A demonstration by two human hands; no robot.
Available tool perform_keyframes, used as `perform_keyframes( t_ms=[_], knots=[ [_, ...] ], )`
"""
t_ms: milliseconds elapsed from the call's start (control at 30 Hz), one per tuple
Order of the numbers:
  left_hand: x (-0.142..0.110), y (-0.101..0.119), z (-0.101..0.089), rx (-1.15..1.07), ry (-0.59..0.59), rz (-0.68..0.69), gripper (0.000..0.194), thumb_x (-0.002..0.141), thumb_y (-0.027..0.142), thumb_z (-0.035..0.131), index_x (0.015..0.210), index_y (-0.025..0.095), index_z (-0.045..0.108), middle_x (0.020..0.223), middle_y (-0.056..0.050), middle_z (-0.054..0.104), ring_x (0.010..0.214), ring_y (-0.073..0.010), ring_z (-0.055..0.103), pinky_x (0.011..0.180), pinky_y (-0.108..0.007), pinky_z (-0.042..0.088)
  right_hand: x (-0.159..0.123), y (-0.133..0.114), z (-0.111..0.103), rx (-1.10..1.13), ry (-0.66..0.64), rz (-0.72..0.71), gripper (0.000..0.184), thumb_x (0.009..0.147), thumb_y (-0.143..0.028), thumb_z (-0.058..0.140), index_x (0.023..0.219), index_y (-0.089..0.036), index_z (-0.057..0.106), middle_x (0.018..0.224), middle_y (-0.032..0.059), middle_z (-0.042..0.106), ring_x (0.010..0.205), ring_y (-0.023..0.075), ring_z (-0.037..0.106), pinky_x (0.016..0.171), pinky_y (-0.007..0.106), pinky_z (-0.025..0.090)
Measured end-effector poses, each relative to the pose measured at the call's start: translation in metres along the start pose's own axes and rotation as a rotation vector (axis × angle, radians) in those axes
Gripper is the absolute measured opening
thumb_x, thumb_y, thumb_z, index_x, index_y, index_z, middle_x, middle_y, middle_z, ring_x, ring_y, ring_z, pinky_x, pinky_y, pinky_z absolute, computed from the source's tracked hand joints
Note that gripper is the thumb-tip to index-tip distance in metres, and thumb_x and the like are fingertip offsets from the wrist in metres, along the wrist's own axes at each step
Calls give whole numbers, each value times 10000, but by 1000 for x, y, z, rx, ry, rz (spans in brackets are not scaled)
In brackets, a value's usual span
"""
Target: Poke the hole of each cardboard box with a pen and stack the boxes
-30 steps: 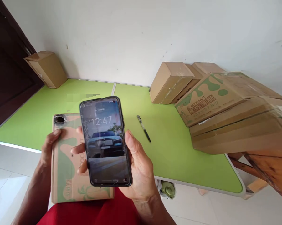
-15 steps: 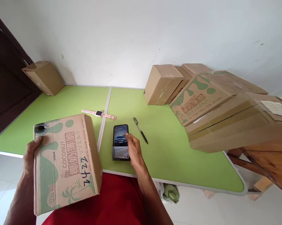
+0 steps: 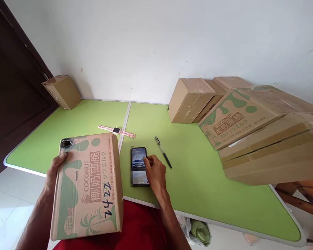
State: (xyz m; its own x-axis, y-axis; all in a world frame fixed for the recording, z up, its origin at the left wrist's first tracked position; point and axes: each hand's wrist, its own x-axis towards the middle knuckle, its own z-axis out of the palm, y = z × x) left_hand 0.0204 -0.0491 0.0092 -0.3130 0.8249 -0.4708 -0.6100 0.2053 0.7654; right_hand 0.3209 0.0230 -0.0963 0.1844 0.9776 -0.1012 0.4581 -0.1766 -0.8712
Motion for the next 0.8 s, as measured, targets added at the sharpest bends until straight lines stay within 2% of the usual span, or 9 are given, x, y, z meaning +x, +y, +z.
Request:
perform_keyframes(
  t_ms=[100, 200, 367, 433, 500, 567, 633, 700, 800],
  knots=[
    [1, -1, 1, 25, -5, 31, 606, 709, 518, 1023, 1198, 215, 832, 924, -103, 894, 874, -402, 895, 713, -421, 742, -1, 2, -3, -98, -6, -33, 460, 870, -716, 531, 829, -274, 650, 766, 143, 778, 760, 340, 701, 774, 450, 460],
    [3, -2, -1, -9, -47, 41, 605, 705, 486, 1039, 1205, 211, 837, 1021, -116, 910, 897, -398, 893, 729, -416, 740, 0, 6, -4, -188, -10, -64, 437, 892, -682, 501, 850, -276, 658, 754, 140, 768, 754, 350, 713, 771, 461, 477],
    [11, -6, -11, -75, -100, 51, 533, 756, 451, 1017, 1203, 217, 845, 942, -103, 905, 879, -393, 893, 752, -422, 738, 1, 10, -9, -315, -2, -132, 398, 890, -548, 494, 914, -226, 728, 971, 230, 804, 886, 409, 763, 868, 548, 558],
    [13, -9, -14, -72, -109, 20, 548, 767, 468, 1012, 1227, 222, 846, 930, -101, 905, 882, -393, 895, 761, -427, 742, -1, 3, -10, -346, 6, -160, 447, 931, -536, 505, 1011, -184, 768, 1075, 265, 803, 979, 447, 774, 925, 608, 590],
    [16, -10, -17, -75, -101, -20, 596, 759, 505, 1011, 1257, 225, 844, 942, -105, 907, 879, -394, 896, 759, -434, 746, -4, -9, -6, -328, -43, -263, 495, 974, -524, 567, 1233, -161, 783, 1238, 254, 796, 1146, 449, 773, 1027, 620, 618],
    [19, -8, -21, -89, -76, -66, 620, 759, 540, 997, 1264, 215, 843, 941, -112, 906, 865, -395, 896, 751, -442, 748, -6, -24, 5, -260, -219, -464, 600, 1013, -415, 636, 1579, -218, 658, 1532, 202, 715, 1424, 404, 701, 1200, 593, 593],
    [26, -1, -29, -97, -34, -110, 575, 787, 548, 966, 1226, 196, 848, 895, -117, 894, 836, -390, 893, 735, -444, 748, -6, -39, 21, -201, -438, -664, 869, 1034, -241, 647, 1834, -378, 337, 1819, 112, 498, 1683, 345, 501, 1355, 613, 483],
    [37, 10, -41, -77, 26, -125, 471, 828, 525, 930, 1136, 178, 851, 812, -114, 864, 774, -380, 880, 689, -443, 742, -1, -49, 39, -193, -595, -737, 1129, 1028, -116, 654, 1867, -539, 26, 1961, 28, 246, 1810, 312, 275, 1429, 672, 358],
    [56, 31, -61, -66, 115, -72, 318, 852, 472, 917, 981, 195, 825, 714, -74, 810, 637, -324, 827, 587, -406, 710, 12, -60, 65, -195, -781, -709, 1351, 980, -21, 724, 1820, -620, -149, 1997, -8, 86, 1841, 301, 139, 1464, 679, 253]
  ],
)
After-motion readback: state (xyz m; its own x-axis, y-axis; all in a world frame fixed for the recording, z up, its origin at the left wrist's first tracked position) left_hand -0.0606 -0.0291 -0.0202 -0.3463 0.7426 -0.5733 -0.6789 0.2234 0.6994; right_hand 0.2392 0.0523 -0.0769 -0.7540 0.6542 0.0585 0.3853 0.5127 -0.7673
